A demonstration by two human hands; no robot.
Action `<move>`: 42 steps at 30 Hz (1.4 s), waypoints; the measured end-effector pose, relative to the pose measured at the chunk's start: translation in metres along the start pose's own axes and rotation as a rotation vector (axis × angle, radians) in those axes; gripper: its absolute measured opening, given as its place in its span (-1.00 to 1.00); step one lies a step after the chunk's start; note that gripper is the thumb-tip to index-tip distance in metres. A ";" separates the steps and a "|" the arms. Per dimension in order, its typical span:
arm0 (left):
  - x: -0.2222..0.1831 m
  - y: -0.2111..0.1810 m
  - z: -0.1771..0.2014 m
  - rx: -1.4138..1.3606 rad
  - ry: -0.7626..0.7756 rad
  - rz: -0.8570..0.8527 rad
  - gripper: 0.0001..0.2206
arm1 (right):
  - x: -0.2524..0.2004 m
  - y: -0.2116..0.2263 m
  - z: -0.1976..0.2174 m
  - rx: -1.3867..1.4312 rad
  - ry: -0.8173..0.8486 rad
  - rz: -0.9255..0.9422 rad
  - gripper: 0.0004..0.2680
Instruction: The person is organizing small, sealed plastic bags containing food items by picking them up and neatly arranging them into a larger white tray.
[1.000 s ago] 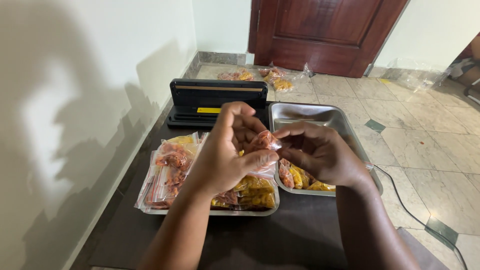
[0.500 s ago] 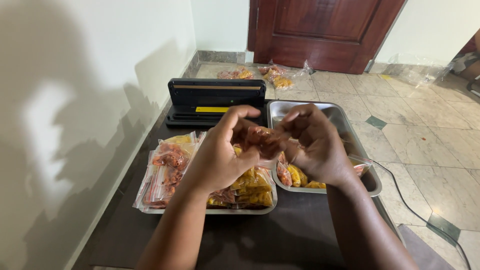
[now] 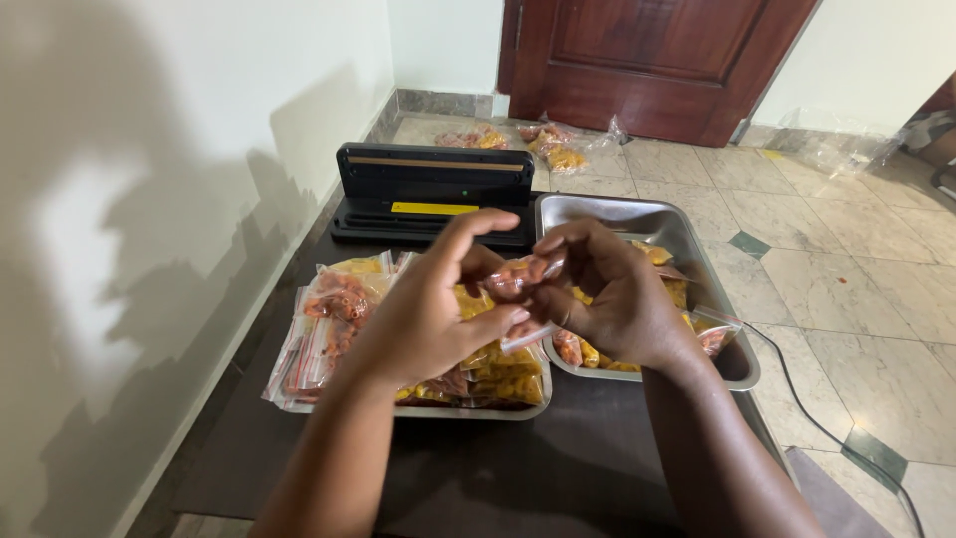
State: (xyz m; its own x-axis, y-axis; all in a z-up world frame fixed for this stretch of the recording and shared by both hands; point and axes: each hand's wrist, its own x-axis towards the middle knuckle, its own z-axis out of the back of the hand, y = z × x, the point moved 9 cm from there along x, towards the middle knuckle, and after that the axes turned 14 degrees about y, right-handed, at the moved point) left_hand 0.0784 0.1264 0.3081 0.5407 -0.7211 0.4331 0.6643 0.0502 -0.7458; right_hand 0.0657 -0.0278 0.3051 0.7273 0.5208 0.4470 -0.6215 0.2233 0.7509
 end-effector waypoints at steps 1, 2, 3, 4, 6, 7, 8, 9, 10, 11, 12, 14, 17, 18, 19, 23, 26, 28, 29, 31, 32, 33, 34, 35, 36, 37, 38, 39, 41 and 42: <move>-0.005 -0.007 0.004 0.080 -0.027 -0.141 -0.35 | -0.001 -0.003 0.002 -0.004 -0.034 -0.015 -0.80; -0.014 0.001 0.018 0.080 -0.028 -0.141 -0.35 | 0.001 -0.002 0.003 -0.004 -0.033 -0.016 -0.80; -0.027 0.009 0.041 0.067 -0.141 -0.130 -0.44 | 0.003 0.003 0.003 0.021 -0.019 0.031 -0.76; -0.040 0.017 0.065 0.056 -0.251 -0.118 -0.52 | 0.004 0.008 0.002 0.048 -0.007 0.078 -0.72; -0.076 0.075 0.124 0.024 -0.516 0.027 -0.63 | 0.005 0.014 0.003 0.044 -0.016 0.063 -0.69; -0.107 0.109 0.159 -0.011 -0.781 0.175 -0.73 | 0.006 0.017 0.003 0.039 -0.024 0.047 -0.67; -0.115 0.132 0.172 -0.009 -0.783 0.174 -0.73 | 0.006 0.014 0.005 0.038 -0.023 0.050 -0.67; -0.135 0.171 0.188 -0.047 -0.876 0.374 -0.84 | 0.007 0.011 0.006 0.036 -0.022 0.070 -0.65; -0.159 0.209 0.198 -0.091 -0.965 0.581 -0.93 | 0.007 0.009 0.006 0.035 -0.018 0.085 -0.64; -0.162 0.225 0.195 -0.094 -0.969 0.583 -0.93 | 0.007 0.004 0.006 0.036 -0.013 0.083 -0.64; -0.166 0.250 0.186 -0.101 -0.897 0.707 -0.86 | 0.007 -0.005 0.008 0.125 -0.036 0.051 -0.67; -0.177 0.298 0.180 -0.114 -0.826 0.841 -0.76 | 0.009 -0.021 0.011 0.221 -0.052 0.009 -0.71; -0.190 0.326 0.176 -0.118 -0.743 0.685 -0.77 | 0.007 -0.032 0.019 -0.093 -0.151 -0.088 -0.67; -0.188 0.319 0.173 -0.247 -0.703 0.661 -0.76 | 0.007 -0.033 0.021 -0.027 -0.192 -0.072 -0.65; -0.185 0.310 0.169 -0.375 -0.659 0.634 -0.73 | 0.007 -0.034 0.023 0.039 -0.233 -0.057 -0.64; -0.183 0.346 0.151 -0.546 -0.482 0.643 -0.62 | 0.001 -0.074 0.034 0.177 -0.236 -0.014 -0.62; -0.191 0.365 0.146 -0.516 -0.532 0.704 -0.67 | 0.014 -0.083 0.036 0.293 -0.227 -0.031 -0.77; -0.183 0.366 0.143 -0.022 -0.234 0.834 -0.66 | 0.016 -0.084 0.044 0.239 -0.251 -0.019 -0.60; -0.184 0.378 0.139 -0.023 -0.250 0.830 -0.66 | 0.024 -0.079 0.042 0.234 -0.238 -0.011 -0.60; -0.194 0.410 0.133 -0.470 -0.489 0.760 -0.74 | 0.037 -0.072 0.034 0.030 -0.198 -0.108 -0.61; -0.194 0.408 0.134 -0.469 -0.494 0.762 -0.74 | 0.050 -0.079 0.040 0.033 -0.194 -0.106 -0.61; -0.193 0.406 0.132 -0.481 -0.490 0.760 -0.74 | 0.065 -0.089 0.040 -0.068 -0.111 -0.164 -0.63; -0.191 0.404 0.130 -0.494 -0.482 0.759 -0.74 | 0.077 -0.100 0.040 -0.169 -0.031 -0.224 -0.65; -0.190 0.394 0.132 -0.493 -0.484 0.762 -0.74 | 0.094 -0.091 0.028 -0.166 -0.029 -0.223 -0.65; -0.188 0.384 0.132 -0.500 -0.486 0.762 -0.75 | 0.110 -0.085 0.012 -0.199 0.032 -0.267 -0.62; -0.187 0.374 0.131 -0.507 -0.488 0.762 -0.75 | 0.126 -0.080 -0.003 -0.231 0.094 -0.311 -0.58; -0.188 0.378 0.131 -0.503 -0.486 0.760 -0.75 | 0.141 -0.082 -0.011 -0.231 0.091 -0.308 -0.58; -0.188 0.381 0.132 -0.464 -0.490 0.764 -0.76 | 0.156 -0.087 -0.025 -0.146 0.176 -0.313 -0.59; -0.187 0.384 0.132 -0.422 -0.479 0.766 -0.76 | 0.185 -0.114 -0.043 -0.059 0.247 -0.320 -0.58; -0.188 0.382 0.133 -0.429 -0.494 0.765 -0.76 | 0.200 -0.137 -0.058 -0.098 0.372 -0.331 -0.60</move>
State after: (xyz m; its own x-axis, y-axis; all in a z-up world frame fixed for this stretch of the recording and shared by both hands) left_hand 0.2993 0.3733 0.0086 0.9624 -0.2270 -0.1494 -0.1401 0.0567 -0.9885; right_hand 0.2797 0.0937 0.2631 0.7478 0.6634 -0.0242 -0.4129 0.4933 0.7656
